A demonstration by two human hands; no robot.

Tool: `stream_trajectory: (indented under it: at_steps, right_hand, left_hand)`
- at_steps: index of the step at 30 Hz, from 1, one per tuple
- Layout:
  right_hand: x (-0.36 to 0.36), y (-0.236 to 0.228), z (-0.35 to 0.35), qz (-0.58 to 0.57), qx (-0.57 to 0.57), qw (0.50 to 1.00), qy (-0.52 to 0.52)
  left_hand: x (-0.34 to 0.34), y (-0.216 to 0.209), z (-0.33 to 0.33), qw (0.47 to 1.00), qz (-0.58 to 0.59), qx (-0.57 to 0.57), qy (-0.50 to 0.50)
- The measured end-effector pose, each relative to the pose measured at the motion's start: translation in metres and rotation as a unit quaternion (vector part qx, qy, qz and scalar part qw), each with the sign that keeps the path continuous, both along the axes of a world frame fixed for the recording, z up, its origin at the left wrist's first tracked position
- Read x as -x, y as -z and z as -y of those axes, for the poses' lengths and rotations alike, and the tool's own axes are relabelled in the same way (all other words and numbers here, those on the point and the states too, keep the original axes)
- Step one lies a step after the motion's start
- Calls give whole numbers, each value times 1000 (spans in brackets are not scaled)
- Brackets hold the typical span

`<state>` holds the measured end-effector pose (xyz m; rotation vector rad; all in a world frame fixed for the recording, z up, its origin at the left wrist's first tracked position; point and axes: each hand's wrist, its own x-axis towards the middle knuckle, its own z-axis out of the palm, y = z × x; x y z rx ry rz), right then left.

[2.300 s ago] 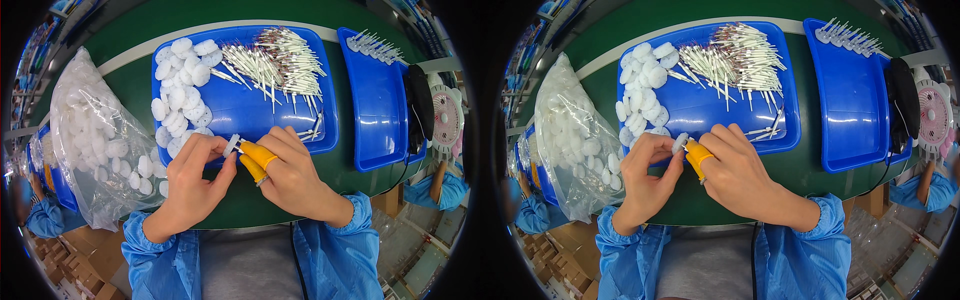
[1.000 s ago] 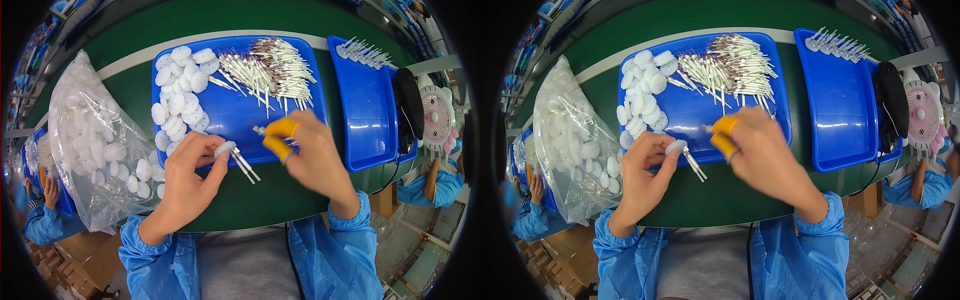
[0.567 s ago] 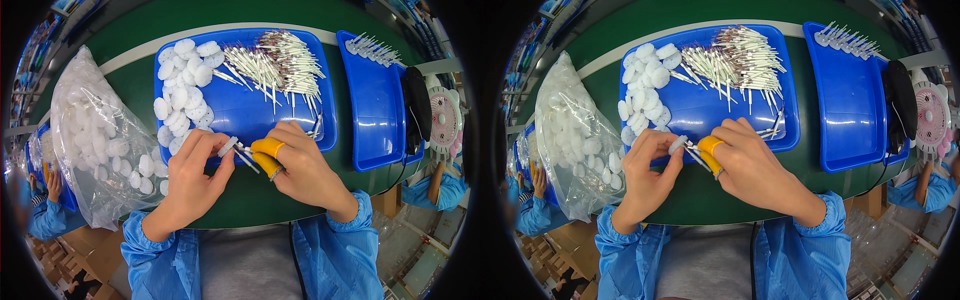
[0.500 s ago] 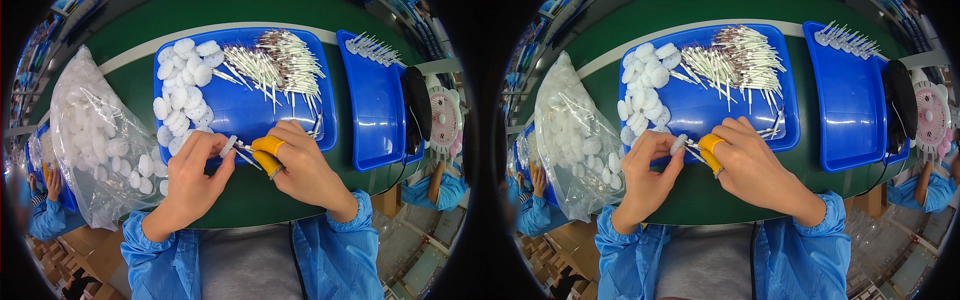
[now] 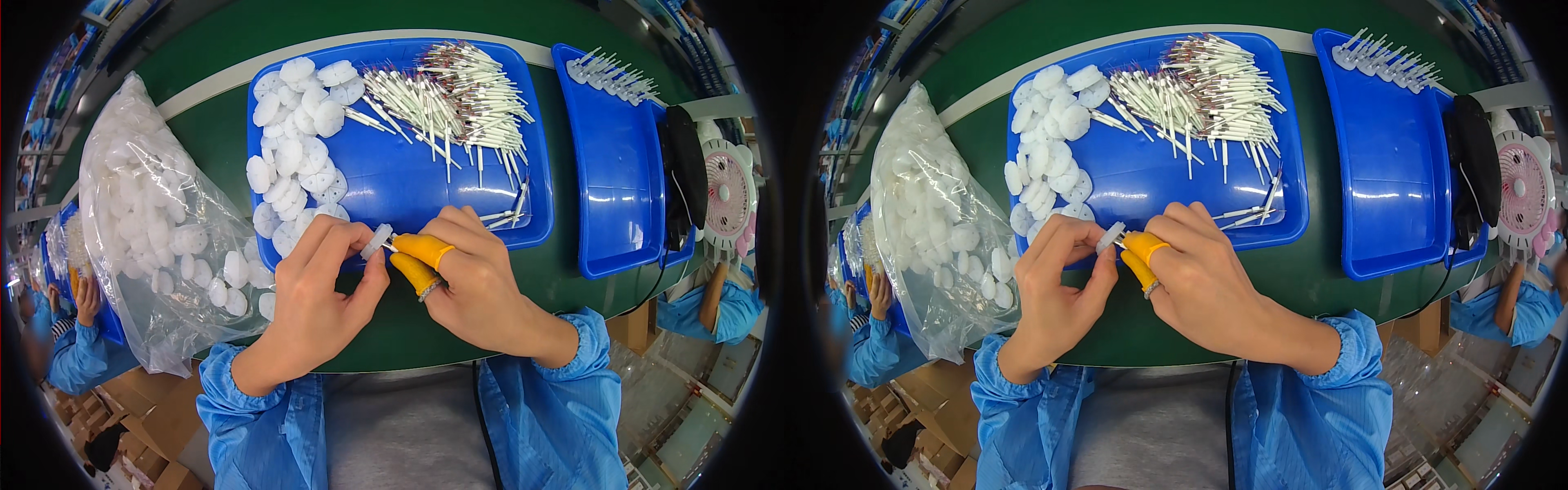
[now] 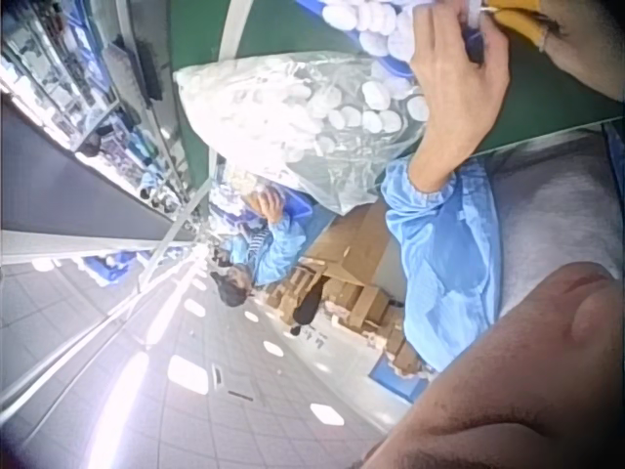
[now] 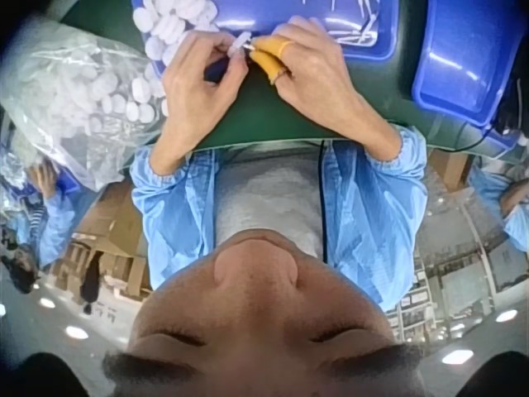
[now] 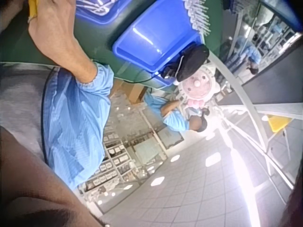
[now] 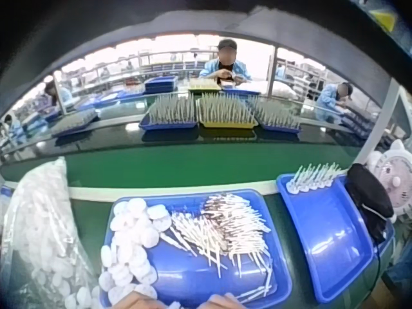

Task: The person assembles electronic components by inserting wire pins into circular plastic bases by hand and placing the completed parts onto a tray.

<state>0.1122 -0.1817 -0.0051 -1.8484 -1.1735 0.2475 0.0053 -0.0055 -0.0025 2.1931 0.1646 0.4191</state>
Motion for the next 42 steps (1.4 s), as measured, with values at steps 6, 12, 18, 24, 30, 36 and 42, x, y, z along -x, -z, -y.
stream_trajectory:
  at_steps: [6, 12, 18, 24, 30, 36, 42]
  right_hand:
    - [5, 2, 0, 19, -67, 998, 5]
    - [13, 7, -6, 47, -92, 994, 28]
    - [-8, -6, -10, 56, -39, 996, 49]
    - [-75, 2, 9, 264, 131, 935, 196]
    - [-92, 8, 11, 324, 123, 921, 175]
    - [-41, -16, 10, 85, 26, 996, 30]
    - [-19, -21, 5, 36, 53, 994, -83]
  left_hand:
    - [3, -6, 0, 1000, 5, -13, 0]
    - [7, -11, 7, 999, -29, -23, 7]
    - [1, -3, 2, 999, -9, 7, -31]
    - [-2, -7, -5, 990, -52, 114, -67]
    - [-2, -11, -6, 984, -78, 149, -64]
    - [-2, -10, -4, 978, -75, 186, -58]
    - [-2, -6, -3, 989, -53, 137, -33]
